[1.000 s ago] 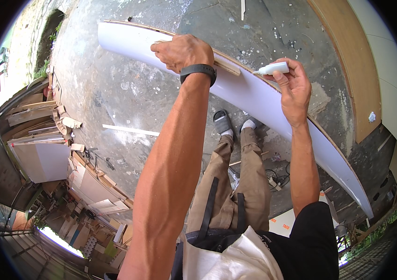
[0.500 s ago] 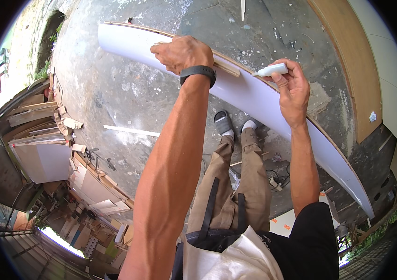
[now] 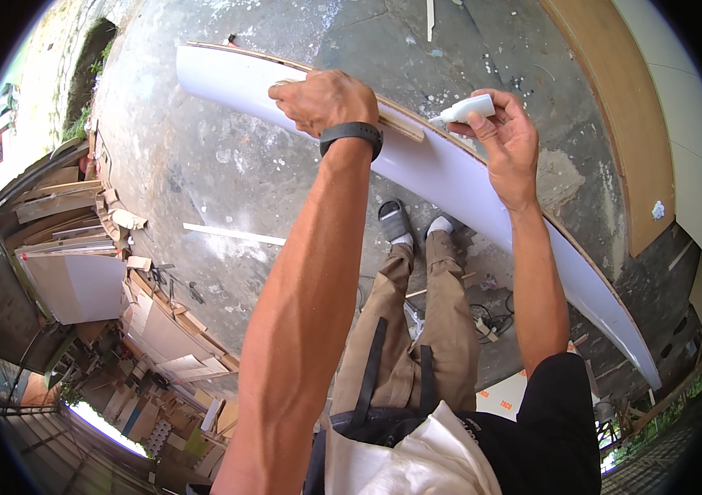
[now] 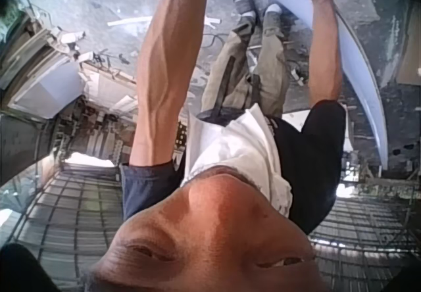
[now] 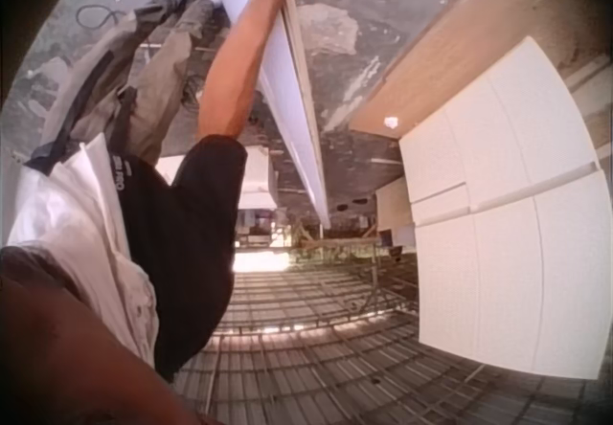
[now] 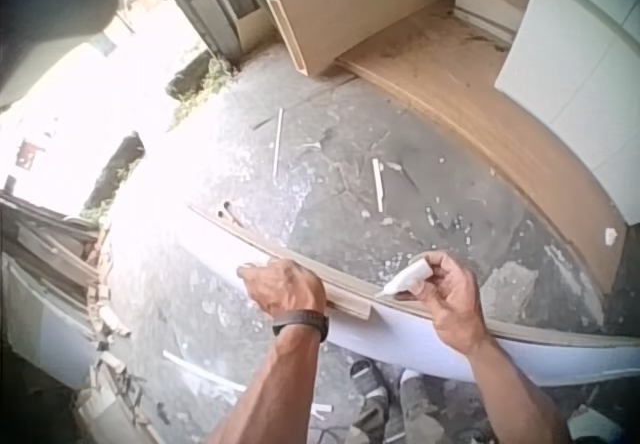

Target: The person applies glue from a bottle to the edge of a long, curved white board. They then place a thin wooden strip along the glued edge and press it down. The person repeats this process, applying glue and attaching the strip to different sections of the board.

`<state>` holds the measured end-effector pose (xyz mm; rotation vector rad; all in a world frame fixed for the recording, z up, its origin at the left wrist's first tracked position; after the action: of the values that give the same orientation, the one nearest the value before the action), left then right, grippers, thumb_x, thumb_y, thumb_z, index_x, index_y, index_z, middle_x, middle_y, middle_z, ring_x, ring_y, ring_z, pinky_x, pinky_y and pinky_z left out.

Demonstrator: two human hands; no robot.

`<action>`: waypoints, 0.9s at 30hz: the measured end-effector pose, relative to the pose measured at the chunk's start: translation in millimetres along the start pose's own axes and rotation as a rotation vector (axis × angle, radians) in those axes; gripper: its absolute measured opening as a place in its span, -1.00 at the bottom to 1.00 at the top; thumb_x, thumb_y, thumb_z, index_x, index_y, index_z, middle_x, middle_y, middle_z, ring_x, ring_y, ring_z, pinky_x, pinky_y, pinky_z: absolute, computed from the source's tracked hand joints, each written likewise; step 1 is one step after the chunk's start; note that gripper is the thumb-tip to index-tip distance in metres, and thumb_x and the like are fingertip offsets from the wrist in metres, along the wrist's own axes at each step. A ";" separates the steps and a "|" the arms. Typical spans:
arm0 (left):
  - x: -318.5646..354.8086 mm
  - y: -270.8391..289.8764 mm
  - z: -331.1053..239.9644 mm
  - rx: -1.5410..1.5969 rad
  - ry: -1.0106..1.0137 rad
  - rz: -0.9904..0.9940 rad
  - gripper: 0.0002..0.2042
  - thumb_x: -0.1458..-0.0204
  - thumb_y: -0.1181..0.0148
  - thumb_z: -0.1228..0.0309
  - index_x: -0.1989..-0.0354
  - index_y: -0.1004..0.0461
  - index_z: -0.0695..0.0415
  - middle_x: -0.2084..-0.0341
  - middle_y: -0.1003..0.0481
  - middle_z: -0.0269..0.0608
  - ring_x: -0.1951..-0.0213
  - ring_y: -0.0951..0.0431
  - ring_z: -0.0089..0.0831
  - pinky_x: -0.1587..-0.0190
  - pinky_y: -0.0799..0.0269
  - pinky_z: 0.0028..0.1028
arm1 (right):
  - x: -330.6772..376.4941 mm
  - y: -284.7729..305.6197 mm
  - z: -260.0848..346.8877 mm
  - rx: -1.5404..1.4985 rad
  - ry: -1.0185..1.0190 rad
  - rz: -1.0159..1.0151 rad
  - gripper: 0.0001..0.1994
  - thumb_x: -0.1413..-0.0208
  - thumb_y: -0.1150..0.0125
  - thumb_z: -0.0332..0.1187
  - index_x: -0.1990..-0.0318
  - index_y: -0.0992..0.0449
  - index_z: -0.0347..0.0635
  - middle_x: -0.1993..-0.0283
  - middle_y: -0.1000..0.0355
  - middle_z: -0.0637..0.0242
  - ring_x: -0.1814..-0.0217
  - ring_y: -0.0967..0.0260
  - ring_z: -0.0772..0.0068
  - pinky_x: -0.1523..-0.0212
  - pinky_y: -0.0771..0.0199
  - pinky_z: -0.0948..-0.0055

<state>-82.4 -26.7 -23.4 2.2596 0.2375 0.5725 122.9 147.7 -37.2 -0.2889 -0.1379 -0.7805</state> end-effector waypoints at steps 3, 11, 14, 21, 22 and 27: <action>2.9 1.9 -3.0 0.004 0.005 0.012 -0.70 -0.31 0.04 0.44 -0.09 -0.26 0.40 -0.03 -0.46 0.31 -0.07 -0.57 0.21 -0.23 -0.50 -0.01 | -4.2 -7.0 -3.5 0.025 0.004 0.043 -0.73 -0.37 -0.21 -0.44 -0.11 -0.40 -0.38 0.02 -0.52 0.15 0.02 -0.58 0.37 -0.05 -0.71 0.38; 3.4 2.1 -3.7 -0.037 0.011 0.014 -0.69 -0.31 0.03 0.43 -0.12 -0.25 0.40 -0.01 -0.46 0.29 -0.07 -0.57 0.19 -0.21 -0.54 -0.04 | -4.7 -8.3 -4.9 0.058 0.030 0.054 -0.74 -0.37 -0.21 -0.44 -0.10 -0.41 -0.38 0.03 -0.51 0.19 0.01 -0.55 0.42 -0.06 -0.72 0.38; 6.2 5.4 -6.1 -0.021 0.020 0.018 -0.68 -0.31 0.02 0.43 -0.13 -0.25 0.39 -0.01 -0.47 0.28 -0.05 -0.58 0.19 -0.21 -0.55 -0.03 | -3.2 -10.3 -2.5 0.071 0.045 0.057 -0.74 -0.37 -0.22 -0.43 -0.10 -0.42 -0.37 0.04 -0.51 0.21 0.02 -0.55 0.43 -0.05 -0.71 0.40; 2.3 1.1 -1.7 -0.029 0.008 0.008 -0.69 -0.31 0.01 0.43 -0.12 -0.26 0.38 0.01 -0.48 0.26 -0.04 -0.60 0.16 -0.19 -0.58 -0.04 | -1.8 -9.4 -2.8 0.094 0.063 0.046 -0.75 -0.36 -0.23 -0.43 -0.09 -0.43 -0.36 0.05 -0.52 0.24 0.03 -0.56 0.45 -0.05 -0.69 0.42; 2.2 0.8 -1.5 -0.025 0.010 0.007 -0.69 -0.31 0.01 0.43 -0.12 -0.26 0.38 0.01 -0.48 0.26 -0.04 -0.61 0.16 -0.19 -0.58 -0.04 | -1.7 -8.8 -2.8 0.103 0.066 0.043 -0.75 -0.36 -0.23 -0.43 -0.09 -0.44 -0.35 0.05 -0.52 0.24 0.03 -0.56 0.45 -0.05 -0.69 0.42; 2.3 1.6 -2.2 -0.025 0.014 -0.006 -0.68 -0.31 0.00 0.43 -0.12 -0.26 0.39 0.02 -0.48 0.26 -0.02 -0.61 0.16 -0.19 -0.59 -0.05 | -0.7 -7.9 -3.4 0.119 0.080 0.046 -0.76 -0.36 -0.23 -0.45 -0.09 -0.44 -0.35 0.05 -0.52 0.24 0.04 -0.57 0.43 -0.02 -0.69 0.43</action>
<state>-81.4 -25.5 -20.2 2.2309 0.2430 0.5857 116.9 141.8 -38.9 -0.1476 -0.1016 -0.7343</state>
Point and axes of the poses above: each hand's wrist, its own x-axis away from the middle knuckle, its own y-axis out of the back of the hand, z = x × y, the point moved 9 cm from there along -x, towards the middle knuckle
